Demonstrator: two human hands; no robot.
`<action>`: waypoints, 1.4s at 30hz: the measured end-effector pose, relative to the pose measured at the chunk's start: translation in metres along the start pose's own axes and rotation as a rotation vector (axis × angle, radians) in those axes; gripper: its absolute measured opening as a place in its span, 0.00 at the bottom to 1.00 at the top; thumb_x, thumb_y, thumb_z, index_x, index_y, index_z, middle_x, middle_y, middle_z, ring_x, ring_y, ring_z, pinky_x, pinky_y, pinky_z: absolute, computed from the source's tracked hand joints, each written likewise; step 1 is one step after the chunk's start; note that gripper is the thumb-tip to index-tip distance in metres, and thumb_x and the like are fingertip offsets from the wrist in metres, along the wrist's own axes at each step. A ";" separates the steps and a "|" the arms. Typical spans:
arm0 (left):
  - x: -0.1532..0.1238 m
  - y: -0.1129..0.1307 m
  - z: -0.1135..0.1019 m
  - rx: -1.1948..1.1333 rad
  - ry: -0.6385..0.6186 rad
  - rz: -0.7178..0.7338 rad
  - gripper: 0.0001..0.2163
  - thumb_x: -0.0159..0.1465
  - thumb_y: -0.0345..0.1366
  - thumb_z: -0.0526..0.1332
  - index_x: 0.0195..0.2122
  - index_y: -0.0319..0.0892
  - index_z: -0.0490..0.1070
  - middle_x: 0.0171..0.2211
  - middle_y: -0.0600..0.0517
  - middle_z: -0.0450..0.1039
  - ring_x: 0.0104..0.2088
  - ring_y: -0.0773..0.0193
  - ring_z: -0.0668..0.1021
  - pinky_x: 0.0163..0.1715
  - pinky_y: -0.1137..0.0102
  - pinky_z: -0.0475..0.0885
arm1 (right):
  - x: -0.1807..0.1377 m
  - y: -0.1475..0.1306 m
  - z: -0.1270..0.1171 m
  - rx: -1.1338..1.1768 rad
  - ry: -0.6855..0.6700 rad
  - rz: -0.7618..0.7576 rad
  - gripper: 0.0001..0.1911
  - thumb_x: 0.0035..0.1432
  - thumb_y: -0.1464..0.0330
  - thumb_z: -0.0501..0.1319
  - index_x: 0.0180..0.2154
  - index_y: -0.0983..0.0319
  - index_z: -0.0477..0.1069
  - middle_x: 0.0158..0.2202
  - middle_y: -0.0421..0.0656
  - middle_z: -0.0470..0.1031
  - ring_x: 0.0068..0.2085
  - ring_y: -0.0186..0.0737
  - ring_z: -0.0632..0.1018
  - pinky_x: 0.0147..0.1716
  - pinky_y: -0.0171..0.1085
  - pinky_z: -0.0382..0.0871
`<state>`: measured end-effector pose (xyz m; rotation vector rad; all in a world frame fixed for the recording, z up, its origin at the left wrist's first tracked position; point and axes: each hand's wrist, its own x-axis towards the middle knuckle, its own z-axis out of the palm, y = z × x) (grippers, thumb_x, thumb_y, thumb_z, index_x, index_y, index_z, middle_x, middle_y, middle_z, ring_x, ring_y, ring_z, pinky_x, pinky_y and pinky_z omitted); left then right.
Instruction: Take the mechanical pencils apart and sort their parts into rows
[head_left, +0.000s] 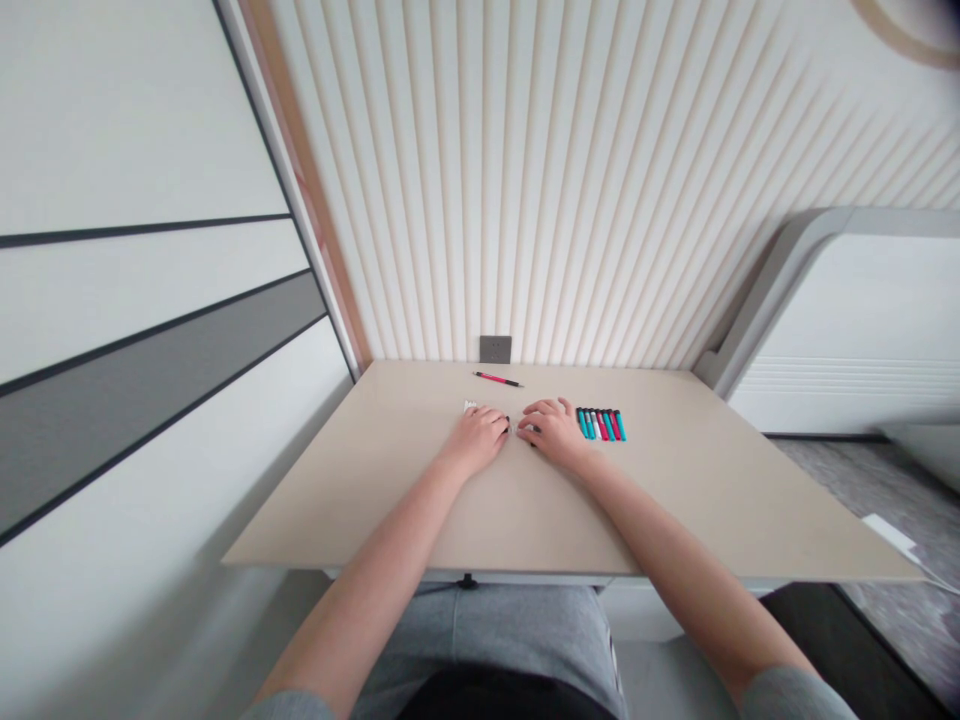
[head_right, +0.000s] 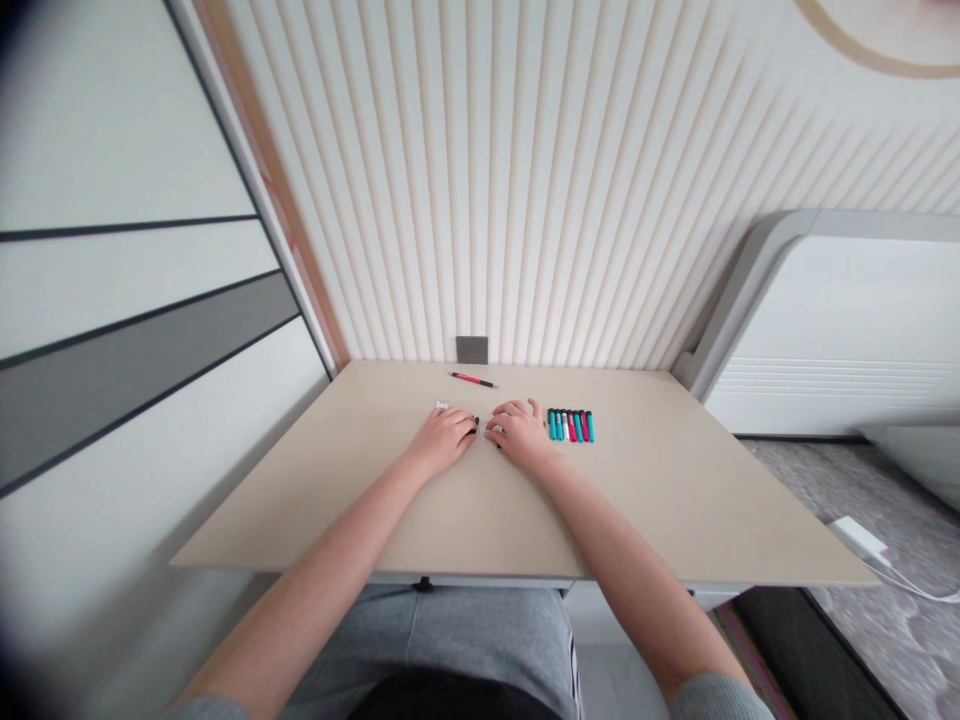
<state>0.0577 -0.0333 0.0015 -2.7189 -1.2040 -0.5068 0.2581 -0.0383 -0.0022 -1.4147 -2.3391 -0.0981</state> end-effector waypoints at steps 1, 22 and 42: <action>0.000 0.000 0.000 -0.002 0.000 -0.004 0.09 0.67 0.32 0.54 0.42 0.43 0.73 0.42 0.47 0.74 0.47 0.57 0.71 0.49 0.61 0.62 | 0.000 0.000 0.001 -0.002 0.004 0.006 0.10 0.64 0.61 0.57 0.38 0.53 0.77 0.49 0.43 0.74 0.53 0.45 0.69 0.58 0.53 0.45; 0.001 -0.001 0.004 -0.009 0.019 0.068 0.10 0.68 0.32 0.54 0.42 0.43 0.75 0.44 0.47 0.74 0.47 0.58 0.72 0.49 0.61 0.62 | 0.001 0.001 0.000 0.024 0.009 -0.019 0.15 0.67 0.59 0.52 0.44 0.52 0.76 0.50 0.44 0.74 0.54 0.45 0.68 0.58 0.50 0.46; -0.005 -0.014 0.017 -0.074 0.022 0.003 0.13 0.69 0.31 0.53 0.49 0.48 0.74 0.52 0.51 0.74 0.52 0.60 0.72 0.51 0.64 0.64 | -0.025 0.006 -0.022 0.028 -0.121 -0.073 0.12 0.67 0.66 0.53 0.40 0.58 0.75 0.40 0.44 0.77 0.43 0.40 0.75 0.44 0.39 0.59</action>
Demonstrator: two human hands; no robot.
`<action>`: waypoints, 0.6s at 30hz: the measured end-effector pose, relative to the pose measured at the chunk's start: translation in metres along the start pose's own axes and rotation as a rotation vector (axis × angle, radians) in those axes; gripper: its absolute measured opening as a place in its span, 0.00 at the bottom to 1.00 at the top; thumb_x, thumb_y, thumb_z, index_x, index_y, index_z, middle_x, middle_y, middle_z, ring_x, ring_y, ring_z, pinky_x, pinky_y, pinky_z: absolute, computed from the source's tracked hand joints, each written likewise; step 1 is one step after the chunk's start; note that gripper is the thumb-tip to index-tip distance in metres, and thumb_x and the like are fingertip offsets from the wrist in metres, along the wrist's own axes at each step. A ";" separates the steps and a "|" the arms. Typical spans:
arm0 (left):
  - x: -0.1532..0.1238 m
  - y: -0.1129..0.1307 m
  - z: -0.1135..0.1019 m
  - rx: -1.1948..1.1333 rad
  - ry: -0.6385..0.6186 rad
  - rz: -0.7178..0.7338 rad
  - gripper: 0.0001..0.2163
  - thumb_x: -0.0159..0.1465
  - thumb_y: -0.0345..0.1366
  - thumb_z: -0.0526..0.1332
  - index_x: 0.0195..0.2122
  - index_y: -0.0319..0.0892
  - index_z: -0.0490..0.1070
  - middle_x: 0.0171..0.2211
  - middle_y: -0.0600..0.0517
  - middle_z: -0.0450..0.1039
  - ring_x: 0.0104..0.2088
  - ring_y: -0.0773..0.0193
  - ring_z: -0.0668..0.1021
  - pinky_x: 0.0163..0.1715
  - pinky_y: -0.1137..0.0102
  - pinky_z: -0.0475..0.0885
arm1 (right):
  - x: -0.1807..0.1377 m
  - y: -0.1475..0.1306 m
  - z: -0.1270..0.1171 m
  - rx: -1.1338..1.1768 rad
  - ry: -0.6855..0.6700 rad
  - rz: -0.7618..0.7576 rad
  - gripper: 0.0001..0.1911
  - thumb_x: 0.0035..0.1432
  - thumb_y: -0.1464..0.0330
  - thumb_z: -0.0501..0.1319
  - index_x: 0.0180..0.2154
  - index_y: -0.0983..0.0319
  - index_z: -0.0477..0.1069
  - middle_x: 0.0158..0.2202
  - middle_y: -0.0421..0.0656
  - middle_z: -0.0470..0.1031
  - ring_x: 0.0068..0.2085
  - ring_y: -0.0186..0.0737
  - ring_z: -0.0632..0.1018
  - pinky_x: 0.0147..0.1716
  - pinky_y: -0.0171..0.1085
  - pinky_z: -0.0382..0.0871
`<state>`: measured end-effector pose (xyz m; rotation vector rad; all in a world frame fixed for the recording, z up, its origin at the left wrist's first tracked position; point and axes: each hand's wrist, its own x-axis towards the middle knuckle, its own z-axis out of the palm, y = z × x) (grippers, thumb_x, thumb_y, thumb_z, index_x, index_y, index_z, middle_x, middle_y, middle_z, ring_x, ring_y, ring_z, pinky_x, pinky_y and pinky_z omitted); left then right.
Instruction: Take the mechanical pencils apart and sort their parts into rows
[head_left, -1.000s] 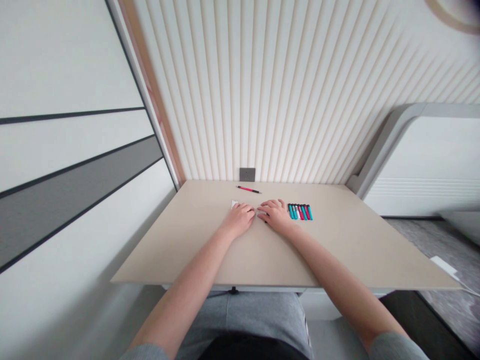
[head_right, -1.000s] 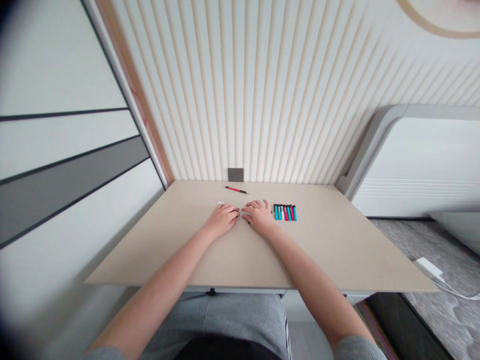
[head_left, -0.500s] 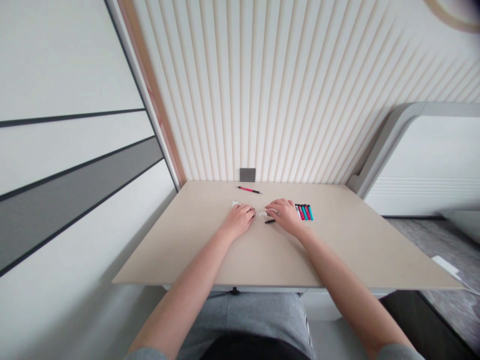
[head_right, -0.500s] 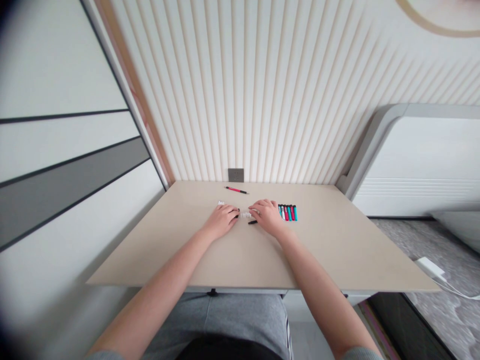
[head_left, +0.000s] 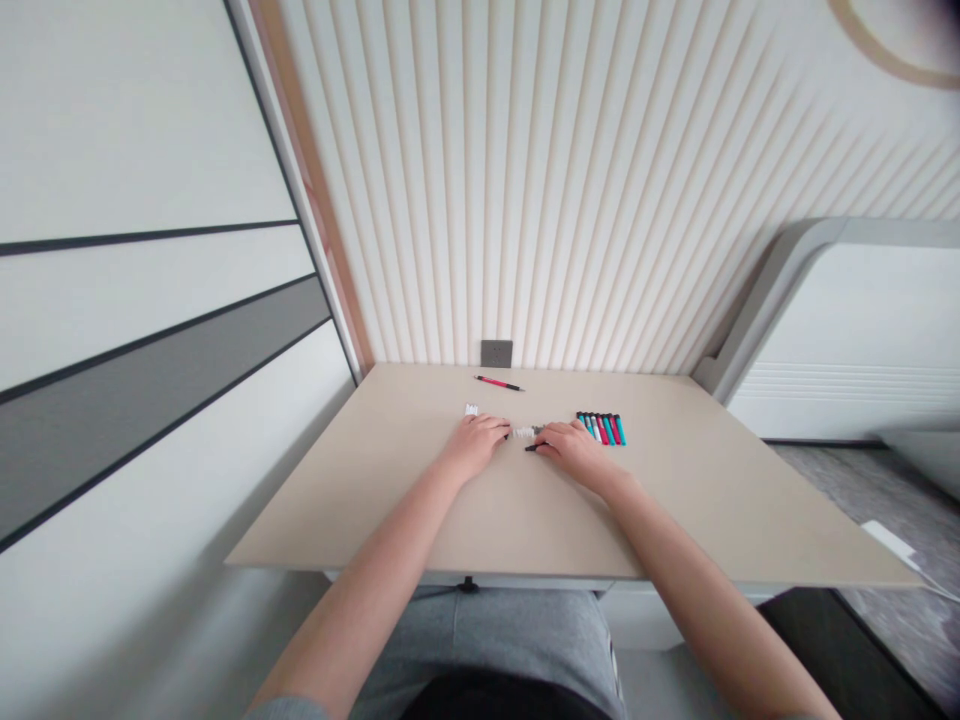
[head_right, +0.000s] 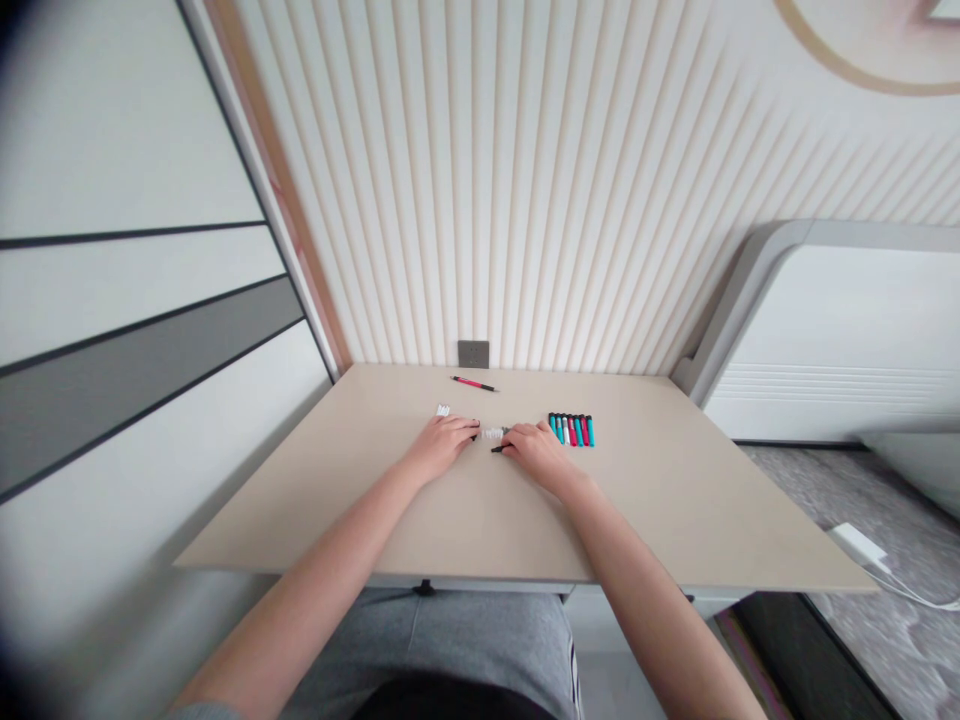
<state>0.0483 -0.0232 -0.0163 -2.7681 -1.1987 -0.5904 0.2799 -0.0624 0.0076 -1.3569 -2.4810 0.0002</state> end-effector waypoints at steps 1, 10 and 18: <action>0.000 -0.001 0.001 -0.006 0.003 0.000 0.13 0.69 0.32 0.53 0.49 0.48 0.74 0.51 0.51 0.74 0.52 0.60 0.72 0.51 0.64 0.64 | 0.000 -0.002 -0.001 0.018 0.018 -0.014 0.11 0.67 0.67 0.53 0.42 0.58 0.74 0.40 0.44 0.77 0.43 0.40 0.76 0.44 0.40 0.60; -0.005 0.000 -0.013 -0.061 0.042 -0.020 0.15 0.66 0.34 0.57 0.54 0.49 0.69 0.52 0.50 0.74 0.52 0.58 0.73 0.52 0.62 0.64 | 0.011 -0.010 0.002 0.148 0.265 -0.019 0.12 0.66 0.70 0.51 0.49 0.58 0.67 0.44 0.46 0.74 0.41 0.40 0.77 0.44 0.39 0.67; -0.019 -0.026 -0.027 -0.085 0.094 -0.204 0.27 0.59 0.42 0.65 0.59 0.43 0.64 0.56 0.45 0.69 0.56 0.52 0.70 0.56 0.59 0.63 | 0.044 -0.003 0.010 0.105 0.260 0.053 0.08 0.61 0.71 0.57 0.43 0.59 0.67 0.39 0.42 0.78 0.39 0.39 0.78 0.42 0.38 0.65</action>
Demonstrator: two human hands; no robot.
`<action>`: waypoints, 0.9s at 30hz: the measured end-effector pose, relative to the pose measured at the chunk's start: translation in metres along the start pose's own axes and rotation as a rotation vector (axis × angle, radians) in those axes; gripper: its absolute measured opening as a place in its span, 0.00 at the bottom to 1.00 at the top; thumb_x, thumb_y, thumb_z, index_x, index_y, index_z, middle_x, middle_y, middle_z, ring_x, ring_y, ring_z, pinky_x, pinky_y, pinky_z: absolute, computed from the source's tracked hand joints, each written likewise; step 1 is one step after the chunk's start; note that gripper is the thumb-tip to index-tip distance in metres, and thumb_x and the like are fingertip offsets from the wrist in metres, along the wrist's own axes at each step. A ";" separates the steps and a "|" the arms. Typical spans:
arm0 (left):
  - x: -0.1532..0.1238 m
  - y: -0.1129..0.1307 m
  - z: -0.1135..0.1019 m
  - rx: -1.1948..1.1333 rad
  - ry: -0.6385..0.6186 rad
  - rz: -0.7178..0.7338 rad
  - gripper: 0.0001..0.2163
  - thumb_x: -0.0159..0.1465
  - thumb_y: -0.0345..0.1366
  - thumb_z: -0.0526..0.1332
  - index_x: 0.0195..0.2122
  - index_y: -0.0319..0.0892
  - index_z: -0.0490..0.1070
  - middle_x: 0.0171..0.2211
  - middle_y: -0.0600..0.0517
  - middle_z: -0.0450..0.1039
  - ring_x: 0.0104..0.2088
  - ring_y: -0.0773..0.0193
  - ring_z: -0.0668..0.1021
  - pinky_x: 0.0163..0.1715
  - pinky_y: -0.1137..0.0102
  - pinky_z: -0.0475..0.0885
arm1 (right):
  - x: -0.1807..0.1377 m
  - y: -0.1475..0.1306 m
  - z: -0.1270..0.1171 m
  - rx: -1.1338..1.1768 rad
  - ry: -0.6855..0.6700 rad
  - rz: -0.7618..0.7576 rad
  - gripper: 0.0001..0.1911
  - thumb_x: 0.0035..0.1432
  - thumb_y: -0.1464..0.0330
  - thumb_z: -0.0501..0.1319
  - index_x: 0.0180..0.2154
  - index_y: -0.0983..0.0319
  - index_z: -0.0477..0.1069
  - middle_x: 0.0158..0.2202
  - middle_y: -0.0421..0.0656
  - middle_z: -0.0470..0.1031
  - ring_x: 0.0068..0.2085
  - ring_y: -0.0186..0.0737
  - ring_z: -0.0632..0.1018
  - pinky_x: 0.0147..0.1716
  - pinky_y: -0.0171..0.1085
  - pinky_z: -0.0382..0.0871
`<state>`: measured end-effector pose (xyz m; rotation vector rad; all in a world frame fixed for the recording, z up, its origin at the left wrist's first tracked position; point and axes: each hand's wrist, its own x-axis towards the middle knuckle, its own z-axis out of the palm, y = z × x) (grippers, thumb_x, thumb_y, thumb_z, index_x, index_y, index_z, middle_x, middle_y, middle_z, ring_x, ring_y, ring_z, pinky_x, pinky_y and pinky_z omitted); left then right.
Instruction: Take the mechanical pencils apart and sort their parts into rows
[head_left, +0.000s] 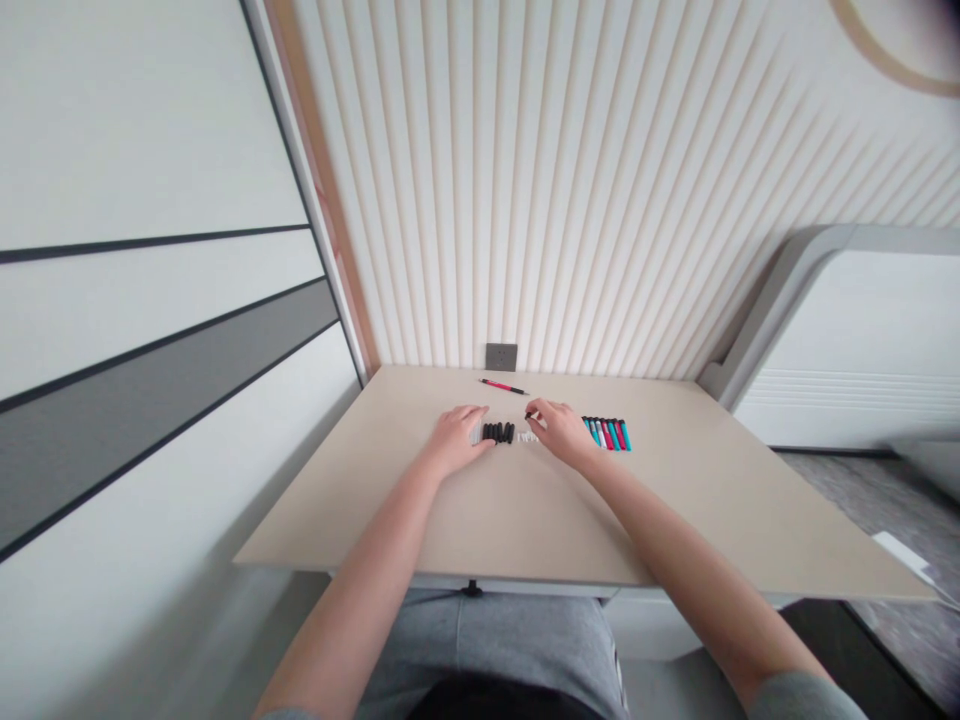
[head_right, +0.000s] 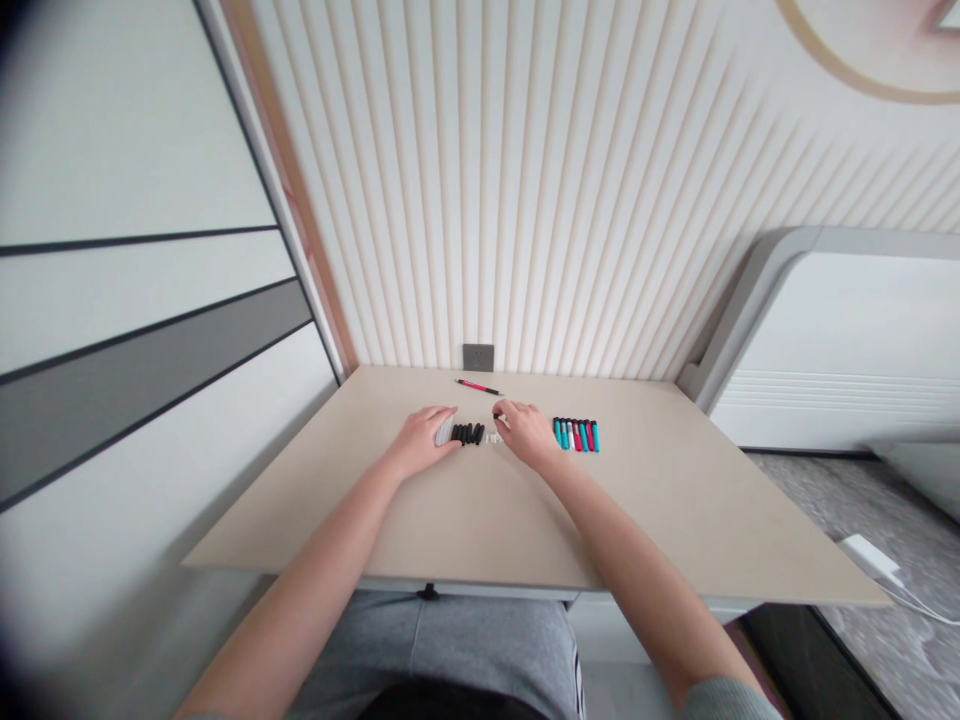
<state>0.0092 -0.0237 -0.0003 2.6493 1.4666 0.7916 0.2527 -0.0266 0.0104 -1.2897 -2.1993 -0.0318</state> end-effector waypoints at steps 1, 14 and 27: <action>-0.001 -0.002 0.001 -0.004 -0.016 -0.011 0.28 0.59 0.43 0.65 0.59 0.43 0.64 0.57 0.45 0.68 0.57 0.52 0.69 0.56 0.59 0.63 | 0.001 -0.001 0.003 -0.003 0.017 0.022 0.08 0.61 0.71 0.57 0.43 0.58 0.68 0.39 0.42 0.78 0.40 0.40 0.78 0.42 0.38 0.65; 0.001 -0.006 0.010 -0.101 -0.145 0.039 0.16 0.64 0.39 0.61 0.54 0.50 0.69 0.53 0.51 0.73 0.56 0.57 0.71 0.58 0.61 0.61 | -0.015 -0.010 0.018 -0.011 0.016 -0.070 0.09 0.62 0.75 0.57 0.42 0.58 0.70 0.40 0.43 0.79 0.41 0.39 0.78 0.48 0.39 0.64; 0.000 -0.006 0.011 -0.077 -0.156 0.040 0.15 0.65 0.40 0.60 0.53 0.48 0.70 0.54 0.51 0.72 0.56 0.58 0.71 0.58 0.63 0.61 | -0.021 -0.014 0.017 0.015 -0.085 -0.180 0.10 0.60 0.76 0.57 0.41 0.59 0.73 0.41 0.44 0.78 0.44 0.40 0.77 0.48 0.40 0.66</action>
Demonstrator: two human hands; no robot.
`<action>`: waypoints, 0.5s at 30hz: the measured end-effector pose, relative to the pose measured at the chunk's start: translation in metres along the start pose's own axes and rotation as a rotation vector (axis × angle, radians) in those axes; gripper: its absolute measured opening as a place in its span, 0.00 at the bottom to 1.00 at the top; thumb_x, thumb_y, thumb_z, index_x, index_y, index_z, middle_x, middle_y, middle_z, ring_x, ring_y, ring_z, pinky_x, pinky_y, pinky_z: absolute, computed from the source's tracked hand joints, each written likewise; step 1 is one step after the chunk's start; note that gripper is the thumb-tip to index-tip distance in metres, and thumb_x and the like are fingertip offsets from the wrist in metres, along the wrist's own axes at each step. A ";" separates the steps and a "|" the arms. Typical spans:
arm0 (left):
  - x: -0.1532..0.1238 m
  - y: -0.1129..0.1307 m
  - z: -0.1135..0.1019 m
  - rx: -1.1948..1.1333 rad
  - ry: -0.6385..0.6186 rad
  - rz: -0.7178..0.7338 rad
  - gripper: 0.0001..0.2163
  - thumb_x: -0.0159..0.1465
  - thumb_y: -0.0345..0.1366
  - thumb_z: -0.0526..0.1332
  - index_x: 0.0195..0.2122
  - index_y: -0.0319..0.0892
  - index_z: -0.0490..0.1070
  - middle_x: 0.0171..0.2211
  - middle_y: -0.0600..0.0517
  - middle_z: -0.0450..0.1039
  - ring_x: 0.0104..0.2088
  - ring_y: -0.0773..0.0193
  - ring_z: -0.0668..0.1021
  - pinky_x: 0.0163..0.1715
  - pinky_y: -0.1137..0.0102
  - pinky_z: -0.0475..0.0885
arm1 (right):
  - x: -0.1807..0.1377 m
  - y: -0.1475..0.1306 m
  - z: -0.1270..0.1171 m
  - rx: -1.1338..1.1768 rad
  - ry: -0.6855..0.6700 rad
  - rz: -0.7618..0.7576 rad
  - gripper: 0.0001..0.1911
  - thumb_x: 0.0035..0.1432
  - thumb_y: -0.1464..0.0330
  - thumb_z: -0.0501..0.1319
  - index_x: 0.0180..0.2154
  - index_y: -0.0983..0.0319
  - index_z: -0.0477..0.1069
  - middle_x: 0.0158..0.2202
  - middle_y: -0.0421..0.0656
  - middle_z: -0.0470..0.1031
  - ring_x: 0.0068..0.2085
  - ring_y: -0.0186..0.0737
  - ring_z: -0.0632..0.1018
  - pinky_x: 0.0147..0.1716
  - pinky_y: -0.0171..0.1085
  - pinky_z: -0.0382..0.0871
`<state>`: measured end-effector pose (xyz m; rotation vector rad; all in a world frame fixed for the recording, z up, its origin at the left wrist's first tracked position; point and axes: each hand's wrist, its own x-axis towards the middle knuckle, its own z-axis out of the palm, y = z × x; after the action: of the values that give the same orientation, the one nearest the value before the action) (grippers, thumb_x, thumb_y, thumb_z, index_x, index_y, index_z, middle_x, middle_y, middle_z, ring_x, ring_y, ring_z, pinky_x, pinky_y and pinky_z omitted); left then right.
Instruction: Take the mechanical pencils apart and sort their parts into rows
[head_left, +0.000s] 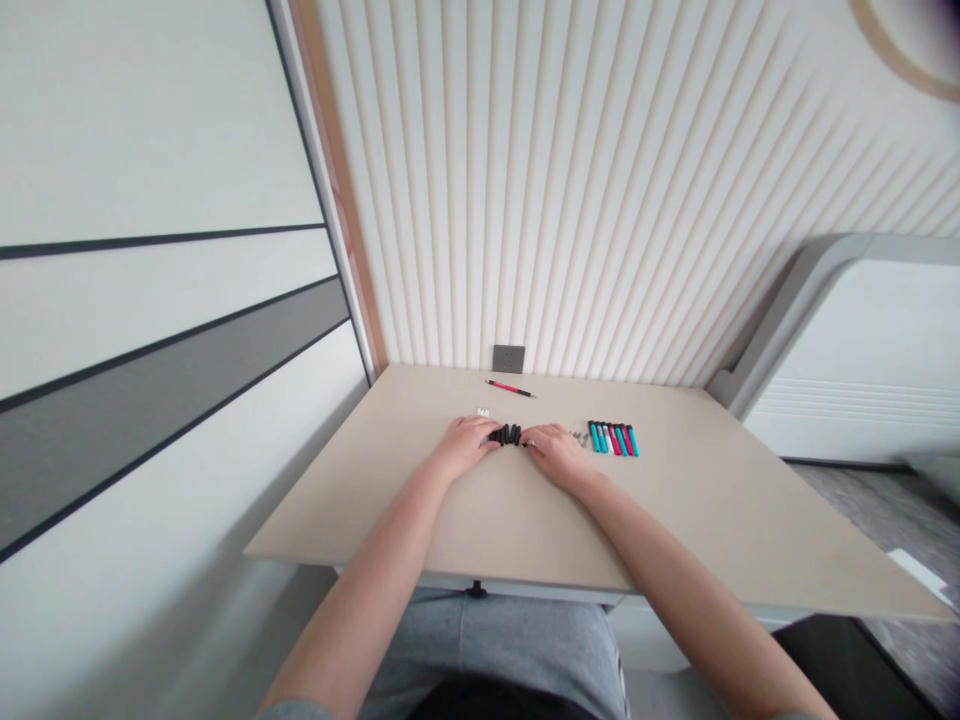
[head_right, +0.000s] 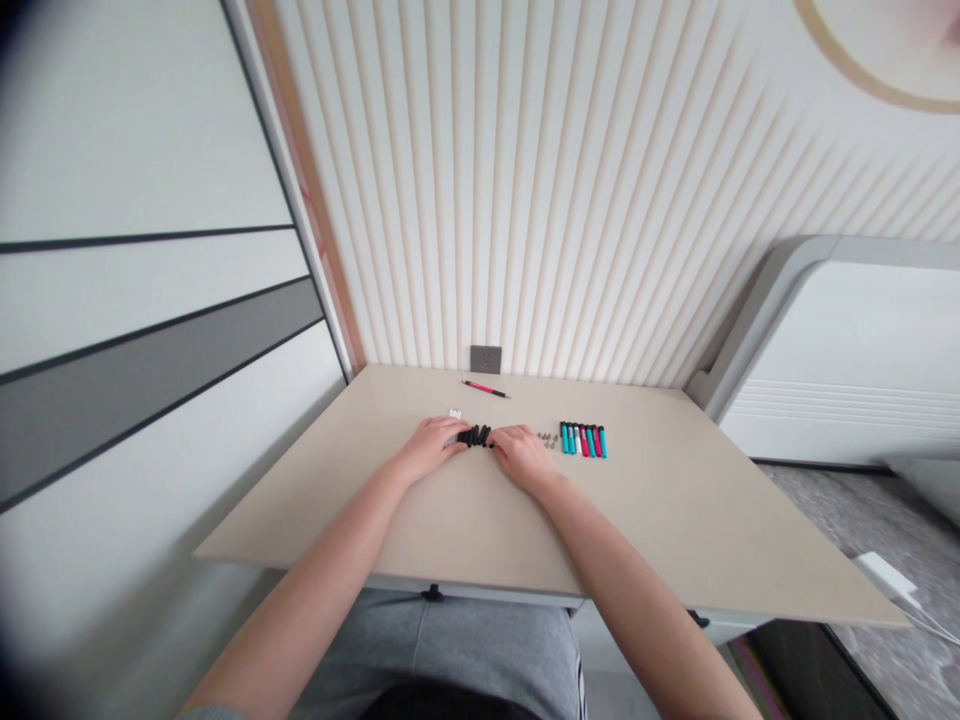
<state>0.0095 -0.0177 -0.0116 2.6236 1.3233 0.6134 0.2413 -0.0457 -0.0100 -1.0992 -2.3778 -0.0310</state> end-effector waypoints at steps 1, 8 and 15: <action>0.000 0.000 0.000 0.002 0.002 0.002 0.15 0.65 0.40 0.60 0.53 0.48 0.70 0.54 0.51 0.72 0.56 0.58 0.71 0.58 0.63 0.61 | 0.000 -0.001 0.000 0.002 -0.003 -0.006 0.11 0.60 0.76 0.57 0.41 0.59 0.73 0.41 0.44 0.78 0.44 0.40 0.77 0.48 0.40 0.66; -0.001 0.000 0.003 0.023 0.023 0.012 0.15 0.66 0.38 0.58 0.54 0.49 0.70 0.55 0.51 0.71 0.56 0.57 0.70 0.58 0.60 0.61 | -0.001 -0.003 -0.002 -0.005 -0.031 -0.018 0.13 0.61 0.75 0.55 0.43 0.59 0.74 0.46 0.43 0.78 0.46 0.41 0.77 0.51 0.41 0.65; -0.002 0.012 0.001 0.037 0.044 0.068 0.17 0.66 0.39 0.58 0.56 0.48 0.67 0.57 0.49 0.68 0.57 0.56 0.69 0.58 0.58 0.60 | -0.002 0.000 -0.002 0.000 0.015 -0.006 0.15 0.62 0.75 0.55 0.47 0.58 0.73 0.49 0.44 0.76 0.49 0.41 0.75 0.53 0.42 0.63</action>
<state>0.0172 -0.0264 -0.0092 2.7095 1.2736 0.6661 0.2435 -0.0474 -0.0091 -1.0883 -2.3673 -0.0406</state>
